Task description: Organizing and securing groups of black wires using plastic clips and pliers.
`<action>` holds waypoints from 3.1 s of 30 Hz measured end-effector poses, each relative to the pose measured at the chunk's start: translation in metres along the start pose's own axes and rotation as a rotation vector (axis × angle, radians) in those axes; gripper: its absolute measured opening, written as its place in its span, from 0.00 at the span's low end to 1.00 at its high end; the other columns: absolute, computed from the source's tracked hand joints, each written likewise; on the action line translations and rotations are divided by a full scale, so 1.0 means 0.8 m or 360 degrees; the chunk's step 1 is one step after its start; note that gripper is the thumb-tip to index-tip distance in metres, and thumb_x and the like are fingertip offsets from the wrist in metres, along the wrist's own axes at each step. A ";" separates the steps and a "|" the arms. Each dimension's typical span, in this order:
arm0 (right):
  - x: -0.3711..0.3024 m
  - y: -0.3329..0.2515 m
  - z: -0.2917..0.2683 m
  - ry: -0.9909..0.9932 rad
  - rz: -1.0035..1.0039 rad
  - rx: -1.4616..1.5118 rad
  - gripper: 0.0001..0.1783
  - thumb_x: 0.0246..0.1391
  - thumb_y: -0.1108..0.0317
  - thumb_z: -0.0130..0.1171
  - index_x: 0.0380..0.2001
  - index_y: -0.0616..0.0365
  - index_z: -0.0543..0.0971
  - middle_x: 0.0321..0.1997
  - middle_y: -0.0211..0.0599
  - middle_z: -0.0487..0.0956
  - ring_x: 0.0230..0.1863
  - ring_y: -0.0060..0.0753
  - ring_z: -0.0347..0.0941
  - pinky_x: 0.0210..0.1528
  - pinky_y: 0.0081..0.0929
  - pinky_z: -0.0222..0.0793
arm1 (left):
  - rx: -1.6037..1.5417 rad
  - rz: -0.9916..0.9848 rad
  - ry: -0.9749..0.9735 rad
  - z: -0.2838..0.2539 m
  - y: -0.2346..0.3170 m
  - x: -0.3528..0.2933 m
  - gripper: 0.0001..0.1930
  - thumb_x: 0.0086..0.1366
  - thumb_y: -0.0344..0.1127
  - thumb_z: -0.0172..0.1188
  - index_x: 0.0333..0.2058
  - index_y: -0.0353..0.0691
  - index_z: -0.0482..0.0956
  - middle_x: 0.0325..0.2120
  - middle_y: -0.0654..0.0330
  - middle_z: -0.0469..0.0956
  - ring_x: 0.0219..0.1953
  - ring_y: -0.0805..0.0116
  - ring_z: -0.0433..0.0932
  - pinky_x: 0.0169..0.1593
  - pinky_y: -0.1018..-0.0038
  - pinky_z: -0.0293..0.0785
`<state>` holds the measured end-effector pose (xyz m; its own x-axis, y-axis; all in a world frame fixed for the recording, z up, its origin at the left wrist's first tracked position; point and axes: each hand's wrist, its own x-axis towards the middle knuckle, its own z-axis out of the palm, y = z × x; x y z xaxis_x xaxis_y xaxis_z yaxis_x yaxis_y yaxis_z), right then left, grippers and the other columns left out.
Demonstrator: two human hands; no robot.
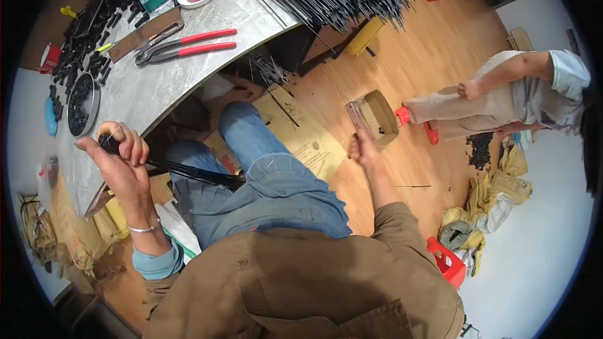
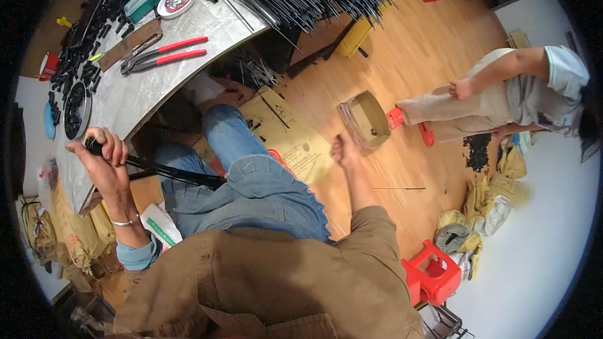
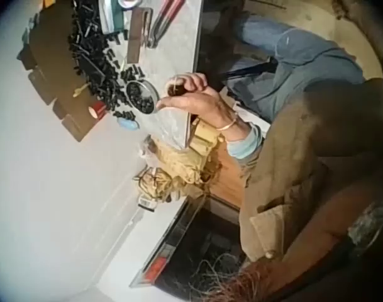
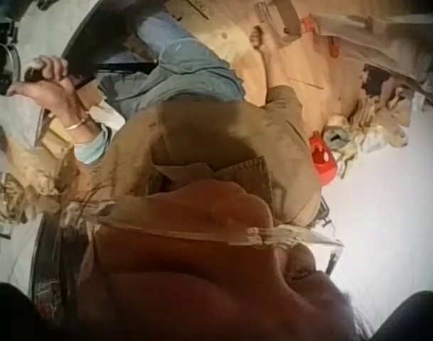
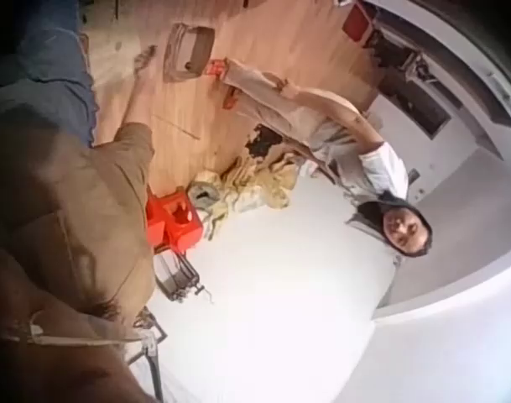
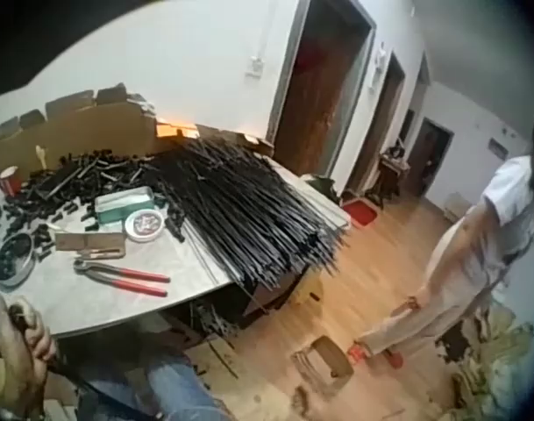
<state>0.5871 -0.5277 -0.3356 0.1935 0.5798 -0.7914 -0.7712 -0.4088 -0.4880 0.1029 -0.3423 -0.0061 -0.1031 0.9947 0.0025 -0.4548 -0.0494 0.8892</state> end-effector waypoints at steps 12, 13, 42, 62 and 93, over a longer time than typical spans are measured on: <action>-0.151 0.018 0.345 -0.0883 -0.0270 -0.0531 0.12 0.60 0.62 0.53 0.27 0.58 0.70 0.22 0.31 0.72 0.20 0.23 0.67 0.25 0.21 0.66 | 0.0162 0.0117 0.0105 0.000 -0.018 -0.024 0.24 0.71 0.57 0.34 0.25 0.44 0.63 0.13 0.68 0.57 0.13 0.78 0.54 0.16 0.80 0.50; -0.187 0.020 0.390 -0.0959 -0.0468 -0.0724 0.11 0.61 0.64 0.52 0.28 0.59 0.71 0.23 0.33 0.72 0.21 0.23 0.67 0.25 0.20 0.65 | 0.0139 0.0139 0.0087 -0.002 -0.024 -0.027 0.26 0.71 0.57 0.34 0.24 0.43 0.64 0.13 0.68 0.59 0.13 0.79 0.55 0.16 0.80 0.51; -0.150 -0.042 0.641 -0.1094 -0.2640 -0.2175 0.05 0.53 0.75 0.53 0.28 0.63 0.69 0.28 0.42 0.69 0.31 0.42 0.68 0.36 0.33 0.65 | -0.0249 -0.0167 0.0132 -0.086 0.026 -0.016 0.29 0.68 0.60 0.42 0.22 0.37 0.68 0.10 0.72 0.55 0.11 0.84 0.51 0.15 0.83 0.47; -0.322 -0.010 0.585 -0.1068 -0.3165 -0.2648 0.27 0.26 0.81 0.63 0.34 0.56 0.64 0.41 0.41 0.70 0.45 0.46 0.65 0.51 0.40 0.54 | 0.0156 0.0147 0.0306 -0.043 0.010 -0.038 0.29 0.68 0.61 0.42 0.27 0.37 0.74 0.13 0.71 0.62 0.14 0.85 0.55 0.18 0.84 0.49; -0.309 0.080 0.598 -0.1529 -0.1605 -0.1284 0.14 0.54 0.81 0.56 0.36 0.56 0.62 0.33 0.32 0.73 0.29 0.14 0.65 0.30 0.12 0.64 | 0.0190 0.0005 0.0226 -0.028 0.009 -0.045 0.31 0.68 0.64 0.34 0.22 0.43 0.66 0.11 0.70 0.60 0.14 0.83 0.57 0.18 0.82 0.52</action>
<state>0.1999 -0.3605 0.0050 -0.2732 0.9080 0.3176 -0.0059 0.3286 -0.9444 0.0837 -0.3802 -0.0097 -0.2320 0.9713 -0.0518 -0.3467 -0.0328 0.9374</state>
